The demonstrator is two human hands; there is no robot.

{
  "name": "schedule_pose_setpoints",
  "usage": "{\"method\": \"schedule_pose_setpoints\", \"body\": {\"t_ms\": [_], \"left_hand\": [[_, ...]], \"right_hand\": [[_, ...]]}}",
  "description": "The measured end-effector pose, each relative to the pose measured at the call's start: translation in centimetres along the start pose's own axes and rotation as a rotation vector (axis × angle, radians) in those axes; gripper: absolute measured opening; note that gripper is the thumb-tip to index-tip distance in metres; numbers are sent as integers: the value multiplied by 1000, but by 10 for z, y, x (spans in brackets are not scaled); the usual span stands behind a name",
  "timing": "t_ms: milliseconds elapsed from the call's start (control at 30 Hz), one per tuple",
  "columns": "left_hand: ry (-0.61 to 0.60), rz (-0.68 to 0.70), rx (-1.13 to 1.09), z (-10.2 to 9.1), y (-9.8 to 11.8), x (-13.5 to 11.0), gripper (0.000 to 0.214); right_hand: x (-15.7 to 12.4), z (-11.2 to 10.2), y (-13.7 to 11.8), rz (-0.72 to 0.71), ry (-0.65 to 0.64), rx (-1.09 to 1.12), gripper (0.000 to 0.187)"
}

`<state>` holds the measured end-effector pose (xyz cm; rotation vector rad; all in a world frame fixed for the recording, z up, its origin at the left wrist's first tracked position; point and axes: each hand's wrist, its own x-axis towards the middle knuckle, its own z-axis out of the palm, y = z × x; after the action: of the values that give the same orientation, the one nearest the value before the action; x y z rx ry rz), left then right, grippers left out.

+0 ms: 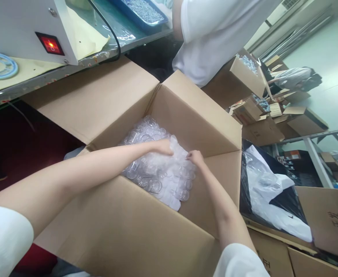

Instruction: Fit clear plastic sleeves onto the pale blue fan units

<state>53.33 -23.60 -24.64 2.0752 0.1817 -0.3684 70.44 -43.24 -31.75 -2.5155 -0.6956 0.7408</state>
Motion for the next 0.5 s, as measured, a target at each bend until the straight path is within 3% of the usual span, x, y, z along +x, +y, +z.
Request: {"method": "schedule_pose_setpoints", "body": {"t_ms": [167,300,500], "left_hand": [[65,103,81,11,-8,6,27],[135,136,82,9,-1,3,23],[172,196,27,4,5,-4,16]], "right_hand": [[-17,-3,-41,-172,-89,19,19],[-28,-1,-67,-284,-139,122,23],[-21,5,-54,-260,-115,159,30]]}}
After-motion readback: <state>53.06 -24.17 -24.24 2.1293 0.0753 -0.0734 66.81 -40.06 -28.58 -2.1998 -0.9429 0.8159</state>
